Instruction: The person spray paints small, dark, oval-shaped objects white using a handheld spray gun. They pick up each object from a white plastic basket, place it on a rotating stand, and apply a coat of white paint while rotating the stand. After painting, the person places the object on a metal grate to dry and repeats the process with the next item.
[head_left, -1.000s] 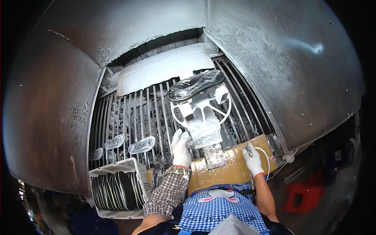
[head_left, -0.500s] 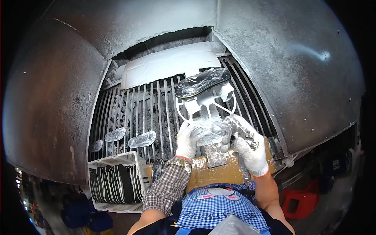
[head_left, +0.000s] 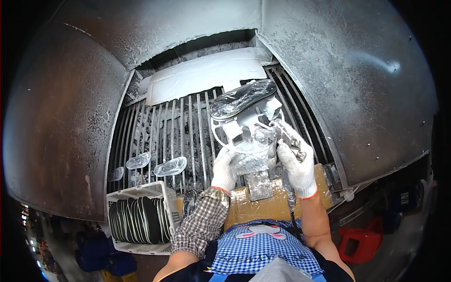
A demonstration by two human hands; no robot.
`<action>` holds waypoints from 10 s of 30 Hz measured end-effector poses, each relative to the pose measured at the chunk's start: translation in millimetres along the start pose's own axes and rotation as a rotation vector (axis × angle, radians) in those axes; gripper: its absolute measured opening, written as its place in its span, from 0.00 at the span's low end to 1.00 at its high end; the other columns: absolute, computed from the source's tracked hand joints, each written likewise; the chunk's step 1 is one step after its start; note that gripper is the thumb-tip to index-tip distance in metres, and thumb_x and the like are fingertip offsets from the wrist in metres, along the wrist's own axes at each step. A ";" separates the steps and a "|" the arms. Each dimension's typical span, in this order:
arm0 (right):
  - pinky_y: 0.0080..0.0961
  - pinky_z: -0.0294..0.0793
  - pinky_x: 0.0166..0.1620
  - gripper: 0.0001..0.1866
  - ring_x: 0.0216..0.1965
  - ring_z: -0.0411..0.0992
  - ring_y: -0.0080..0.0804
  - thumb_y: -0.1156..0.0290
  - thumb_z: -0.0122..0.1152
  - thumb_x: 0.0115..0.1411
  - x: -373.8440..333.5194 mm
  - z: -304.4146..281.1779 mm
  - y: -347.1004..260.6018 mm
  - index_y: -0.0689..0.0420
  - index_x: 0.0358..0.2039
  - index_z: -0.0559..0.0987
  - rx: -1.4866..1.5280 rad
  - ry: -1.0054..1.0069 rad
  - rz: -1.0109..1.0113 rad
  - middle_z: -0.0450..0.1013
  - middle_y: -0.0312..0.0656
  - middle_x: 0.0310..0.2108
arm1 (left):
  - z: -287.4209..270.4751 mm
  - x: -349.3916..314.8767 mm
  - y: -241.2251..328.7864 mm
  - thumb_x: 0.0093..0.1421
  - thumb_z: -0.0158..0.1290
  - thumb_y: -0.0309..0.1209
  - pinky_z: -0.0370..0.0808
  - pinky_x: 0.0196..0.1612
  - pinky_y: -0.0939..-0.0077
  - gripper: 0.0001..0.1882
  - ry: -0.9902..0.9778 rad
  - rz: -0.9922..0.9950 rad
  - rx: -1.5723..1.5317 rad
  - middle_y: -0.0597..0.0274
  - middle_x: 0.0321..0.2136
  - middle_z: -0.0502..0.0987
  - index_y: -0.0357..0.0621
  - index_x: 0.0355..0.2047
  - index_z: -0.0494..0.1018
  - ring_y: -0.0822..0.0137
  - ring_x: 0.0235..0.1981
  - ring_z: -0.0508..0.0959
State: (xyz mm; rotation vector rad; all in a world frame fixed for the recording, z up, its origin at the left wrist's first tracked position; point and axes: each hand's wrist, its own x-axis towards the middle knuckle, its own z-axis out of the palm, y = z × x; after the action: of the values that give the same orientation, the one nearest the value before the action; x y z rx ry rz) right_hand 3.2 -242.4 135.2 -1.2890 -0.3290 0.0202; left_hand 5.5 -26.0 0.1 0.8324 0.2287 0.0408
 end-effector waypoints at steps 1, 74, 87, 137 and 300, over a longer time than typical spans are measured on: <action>0.18 0.78 0.40 0.27 0.37 0.76 0.17 0.74 0.61 0.72 0.7 -4.0 1.9 0.68 0.69 0.71 -0.007 0.010 -0.001 0.81 0.37 0.44 | 0.1 -0.1 0.1 0.71 0.48 0.28 0.81 0.56 0.62 0.22 0.000 -0.001 -0.004 0.49 0.57 0.80 0.35 0.64 0.71 0.57 0.53 0.82; 0.15 0.74 0.33 0.30 0.27 0.71 0.16 0.70 0.62 0.74 0.7 -47.3 -11.4 0.68 0.71 0.67 0.007 0.352 -0.095 0.74 0.33 0.31 | -50.6 26.2 23.0 0.71 0.53 0.29 0.86 0.50 0.55 0.17 0.185 0.052 -0.066 0.47 0.45 0.82 0.35 0.58 0.72 0.52 0.46 0.84; 0.17 0.76 0.36 0.28 0.30 0.74 0.17 0.71 0.61 0.74 -31.7 -39.8 -38.5 0.68 0.69 0.69 -0.022 0.274 -0.017 0.78 0.37 0.36 | -58.7 39.3 19.2 0.72 0.55 0.33 0.82 0.44 0.57 0.11 0.149 0.102 -0.091 0.48 0.44 0.83 0.39 0.48 0.74 0.51 0.44 0.84; 0.17 0.77 0.35 0.30 0.30 0.76 0.19 0.71 0.61 0.73 -43.0 -37.4 -22.1 0.68 0.71 0.68 0.045 0.094 0.058 0.80 0.39 0.36 | -44.7 41.0 62.6 0.74 0.53 0.34 0.80 0.57 0.50 0.18 0.122 0.057 -0.159 0.40 0.51 0.80 0.38 0.58 0.67 0.44 0.54 0.80; 0.19 0.79 0.41 0.28 0.38 0.74 0.18 0.73 0.59 0.75 -12.7 -17.8 14.3 0.67 0.71 0.67 0.073 0.200 -0.075 0.79 0.42 0.47 | -23.5 -13.1 9.0 0.69 0.53 0.33 0.76 0.62 0.48 0.29 -0.035 -0.124 -0.256 0.43 0.59 0.76 0.36 0.67 0.67 0.46 0.58 0.78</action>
State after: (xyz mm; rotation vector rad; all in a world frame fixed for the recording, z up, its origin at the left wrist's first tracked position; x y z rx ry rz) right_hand -2.1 -257.5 114.6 -1.1941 -0.2025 -0.1583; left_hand -11.9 -4.5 -6.1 0.5629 0.2364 -0.0598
